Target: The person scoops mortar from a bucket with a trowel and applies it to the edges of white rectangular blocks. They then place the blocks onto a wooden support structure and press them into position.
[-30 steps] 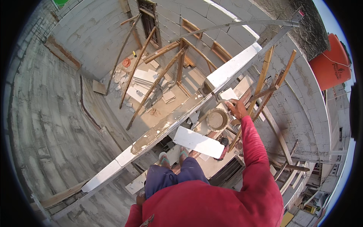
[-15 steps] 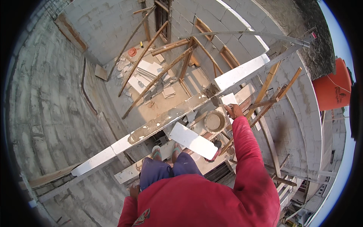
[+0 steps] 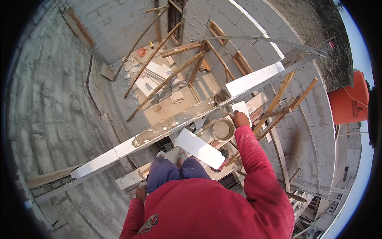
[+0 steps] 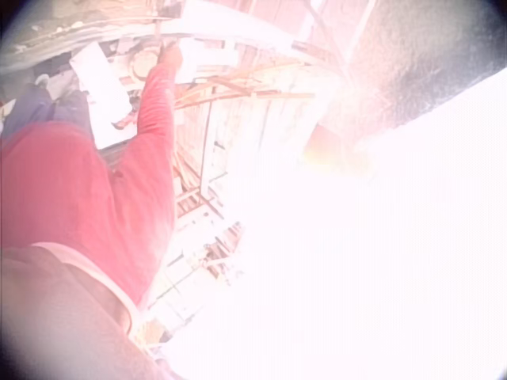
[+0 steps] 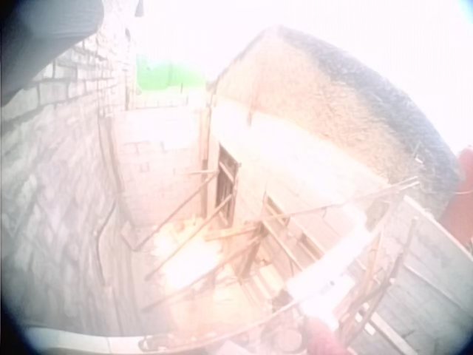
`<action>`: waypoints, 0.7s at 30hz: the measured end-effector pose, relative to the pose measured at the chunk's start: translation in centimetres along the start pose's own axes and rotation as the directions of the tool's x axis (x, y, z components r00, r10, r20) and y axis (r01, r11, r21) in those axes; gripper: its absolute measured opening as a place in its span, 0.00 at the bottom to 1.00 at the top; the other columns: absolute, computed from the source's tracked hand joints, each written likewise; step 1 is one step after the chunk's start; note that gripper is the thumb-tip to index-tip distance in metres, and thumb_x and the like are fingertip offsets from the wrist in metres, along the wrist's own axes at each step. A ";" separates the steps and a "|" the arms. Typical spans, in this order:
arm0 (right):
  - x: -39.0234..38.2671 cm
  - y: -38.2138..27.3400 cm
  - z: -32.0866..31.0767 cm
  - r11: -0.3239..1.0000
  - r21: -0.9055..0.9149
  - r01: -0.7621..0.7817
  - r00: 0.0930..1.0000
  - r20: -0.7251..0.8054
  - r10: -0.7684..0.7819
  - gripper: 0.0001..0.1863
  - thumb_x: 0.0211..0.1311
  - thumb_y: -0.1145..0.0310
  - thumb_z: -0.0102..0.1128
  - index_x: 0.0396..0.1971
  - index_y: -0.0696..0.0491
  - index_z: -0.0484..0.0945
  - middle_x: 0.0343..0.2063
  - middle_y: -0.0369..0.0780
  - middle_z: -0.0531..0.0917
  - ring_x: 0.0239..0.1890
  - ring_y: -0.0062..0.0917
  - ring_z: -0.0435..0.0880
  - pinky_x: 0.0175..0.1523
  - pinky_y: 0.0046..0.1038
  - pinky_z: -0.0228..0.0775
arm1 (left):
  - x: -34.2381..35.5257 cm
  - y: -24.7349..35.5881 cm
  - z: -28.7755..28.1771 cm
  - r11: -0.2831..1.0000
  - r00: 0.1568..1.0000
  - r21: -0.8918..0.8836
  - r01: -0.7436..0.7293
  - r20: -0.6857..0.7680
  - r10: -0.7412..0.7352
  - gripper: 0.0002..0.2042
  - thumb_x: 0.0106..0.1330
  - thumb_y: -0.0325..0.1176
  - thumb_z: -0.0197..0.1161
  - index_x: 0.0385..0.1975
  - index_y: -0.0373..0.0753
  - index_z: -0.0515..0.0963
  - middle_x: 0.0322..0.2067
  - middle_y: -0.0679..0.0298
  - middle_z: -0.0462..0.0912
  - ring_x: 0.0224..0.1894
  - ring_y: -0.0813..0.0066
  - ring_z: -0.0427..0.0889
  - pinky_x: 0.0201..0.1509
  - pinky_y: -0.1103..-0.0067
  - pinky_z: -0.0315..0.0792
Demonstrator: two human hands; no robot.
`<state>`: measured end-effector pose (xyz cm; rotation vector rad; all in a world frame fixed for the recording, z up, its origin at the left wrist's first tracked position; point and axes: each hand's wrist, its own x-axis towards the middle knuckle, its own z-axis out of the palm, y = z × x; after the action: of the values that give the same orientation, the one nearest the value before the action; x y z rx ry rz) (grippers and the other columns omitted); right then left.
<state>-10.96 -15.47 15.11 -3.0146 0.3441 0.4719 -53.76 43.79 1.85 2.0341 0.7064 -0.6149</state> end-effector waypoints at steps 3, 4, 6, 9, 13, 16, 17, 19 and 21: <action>0.5 0.9 -1.2 0.997 0.067 0.026 0.998 -0.053 -0.023 0.27 0.73 0.43 0.58 0.51 0.55 0.82 0.42 0.55 0.88 0.45 0.52 0.88 0.51 0.49 0.81 | -0.6 -0.5 0.0 0.975 0.981 -0.201 0.100 -0.145 -0.130 0.22 0.67 0.38 0.67 0.53 0.24 0.80 0.49 0.42 0.88 0.51 0.48 0.87 0.58 0.64 0.77; 0.6 1.5 -1.8 0.989 0.118 0.093 0.991 -0.103 -0.081 0.27 0.73 0.44 0.58 0.50 0.55 0.83 0.41 0.56 0.88 0.46 0.53 0.87 0.51 0.49 0.80 | -0.8 -0.6 0.0 0.990 0.979 -0.055 0.131 -0.151 -0.138 0.22 0.67 0.38 0.67 0.53 0.24 0.81 0.48 0.43 0.88 0.50 0.49 0.87 0.57 0.65 0.77; 0.8 2.9 -3.2 0.960 0.211 0.183 0.970 -0.196 -0.142 0.27 0.73 0.45 0.59 0.48 0.57 0.84 0.40 0.58 0.87 0.46 0.55 0.86 0.51 0.50 0.79 | -0.8 -0.5 0.1 0.964 0.986 0.228 0.139 -0.119 -0.114 0.21 0.67 0.38 0.67 0.51 0.25 0.82 0.45 0.45 0.89 0.47 0.52 0.87 0.55 0.66 0.78; 0.8 4.8 -4.6 0.934 0.323 0.153 0.978 -0.184 -0.097 0.27 0.74 0.46 0.59 0.49 0.58 0.84 0.37 0.59 0.87 0.44 0.56 0.87 0.51 0.48 0.78 | -0.9 0.9 0.1 0.974 0.983 0.146 0.175 -0.074 -0.165 0.20 0.67 0.39 0.67 0.49 0.27 0.83 0.41 0.47 0.89 0.45 0.55 0.88 0.53 0.64 0.79; -1.9 8.2 -4.6 0.873 0.487 0.014 1.000 0.004 -0.018 0.26 0.76 0.48 0.59 0.48 0.60 0.84 0.33 0.51 0.90 0.38 0.50 0.90 0.44 0.44 0.79 | -0.9 2.6 -0.2 0.967 0.988 -0.211 0.141 -0.030 -0.150 0.19 0.68 0.39 0.67 0.49 0.28 0.83 0.40 0.43 0.89 0.44 0.48 0.88 0.50 0.61 0.79; -5.4 9.4 -2.5 0.961 0.253 0.111 0.976 -0.208 -0.059 0.24 0.75 0.48 0.59 0.45 0.59 0.84 0.33 0.52 0.89 0.38 0.52 0.90 0.44 0.45 0.79 | -0.2 1.1 0.6 0.992 0.984 -0.058 0.113 -0.131 -0.120 0.16 0.70 0.36 0.65 0.49 0.30 0.84 0.40 0.44 0.89 0.41 0.49 0.88 0.47 0.62 0.79; -5.6 9.4 -2.1 0.944 0.256 0.207 0.956 -0.257 -0.140 0.24 0.75 0.48 0.59 0.45 0.58 0.84 0.34 0.53 0.89 0.39 0.52 0.89 0.45 0.46 0.79 | 0.1 -0.1 1.0 0.998 0.985 0.031 0.046 -0.170 -0.040 0.15 0.70 0.35 0.64 0.49 0.30 0.84 0.40 0.45 0.89 0.40 0.51 0.88 0.46 0.63 0.79; -5.3 8.8 -1.2 0.939 0.259 0.224 0.957 -0.238 -0.163 0.24 0.74 0.47 0.59 0.45 0.56 0.84 0.36 0.54 0.88 0.42 0.54 0.88 0.47 0.47 0.79 | 1.3 -2.2 1.3 0.962 0.966 0.230 -0.146 -0.178 0.189 0.15 0.70 0.35 0.63 0.49 0.30 0.84 0.39 0.47 0.89 0.39 0.54 0.88 0.46 0.65 0.80; -3.1 7.3 -0.6 0.964 0.182 0.194 0.977 -0.129 -0.172 0.25 0.73 0.45 0.59 0.46 0.55 0.84 0.39 0.55 0.88 0.45 0.54 0.87 0.50 0.48 0.79 | 2.4 -3.3 1.0 0.843 0.922 0.429 -0.323 -0.059 0.383 0.16 0.69 0.36 0.64 0.48 0.31 0.84 0.39 0.49 0.90 0.39 0.56 0.88 0.46 0.66 0.80</action>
<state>-15.36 -21.97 16.38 -2.8514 0.1066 0.2396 -54.49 45.06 -2.11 2.5442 0.2699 -0.4244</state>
